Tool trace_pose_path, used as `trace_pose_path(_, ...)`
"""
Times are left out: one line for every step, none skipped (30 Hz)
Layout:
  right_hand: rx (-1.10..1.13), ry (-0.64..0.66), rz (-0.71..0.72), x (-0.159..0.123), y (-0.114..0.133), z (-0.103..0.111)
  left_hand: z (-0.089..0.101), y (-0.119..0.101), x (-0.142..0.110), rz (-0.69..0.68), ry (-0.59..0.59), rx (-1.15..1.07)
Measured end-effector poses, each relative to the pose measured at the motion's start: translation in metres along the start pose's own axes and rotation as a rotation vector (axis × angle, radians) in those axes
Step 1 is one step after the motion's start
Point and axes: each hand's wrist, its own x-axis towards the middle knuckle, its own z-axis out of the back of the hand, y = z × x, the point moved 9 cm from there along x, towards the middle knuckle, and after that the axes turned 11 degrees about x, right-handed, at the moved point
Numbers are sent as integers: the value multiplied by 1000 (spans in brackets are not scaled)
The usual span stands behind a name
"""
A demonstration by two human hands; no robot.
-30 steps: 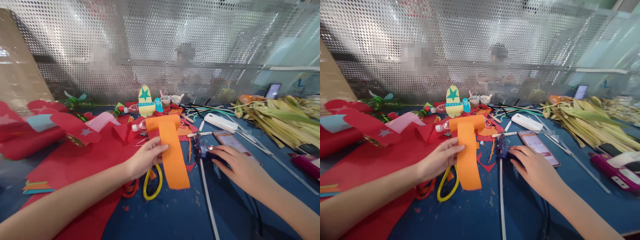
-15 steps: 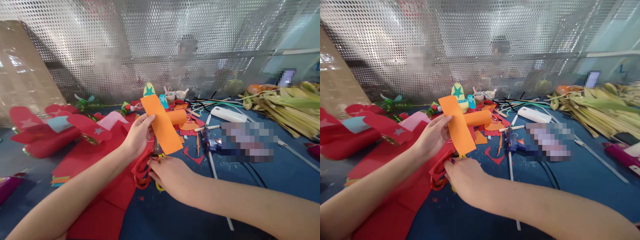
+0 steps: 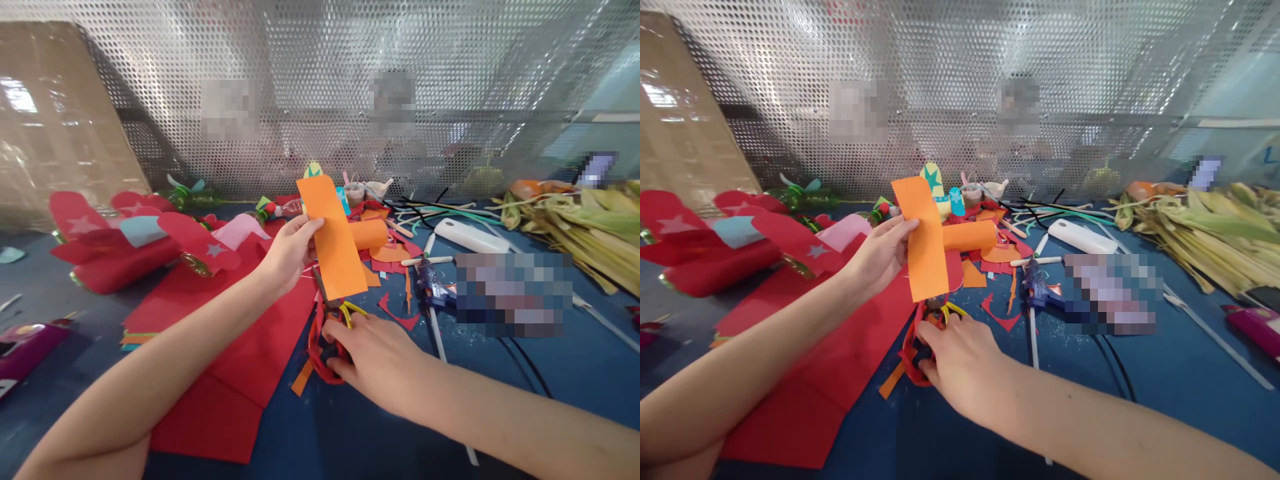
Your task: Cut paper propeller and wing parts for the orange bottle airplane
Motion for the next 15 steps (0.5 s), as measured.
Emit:
trace_pose_path(-8,3,-6,-4,-2,-2,0,1,0,13,-5,2)
trace_pose_path(-14,12,-12,-7,-3,-5,0,1,0,25,-11,6)
trace_pose_path(-19,26,-17,-9,-4,-7,0,1,0,31,-17,11)
trace_pose_path(-22,42,-20,-10,-4,-9,1,0,0,33,-24,16)
trace_pose_path(-22,55,-17,-11,-4,-10,1,-1,-1,29,-31,20)
trace_pose_path(-20,61,-12,-11,-3,-10,1,-2,-1,23,-37,22)
trace_pose_path(-14,53,-1,-9,-2,-7,1,-3,-1,17,-41,25)
trace_pose_path(1,28,24,-7,0,-3,1,-4,-1,13,-41,28)
trace_pose_path(22,-14,62,-4,2,3,1,-4,-1,11,-38,31)
trace_pose_path(49,-59,108,0,5,10,0,-4,-2,10,-33,35)
trace_pose_path(82,-89,157,4,7,15,0,-4,-2,9,-25,39)
trace_pose_path(114,-98,204,9,9,19,-1,-3,-2,8,-13,42)
trace_pose_path(144,-62,233,14,9,19,-2,-2,-2,6,0,42)
trace_pose_path(171,-7,253,19,9,17,-2,-2,-2,6,13,42)
trace_pose_path(190,40,267,23,9,16,-3,-1,-2,5,25,40)
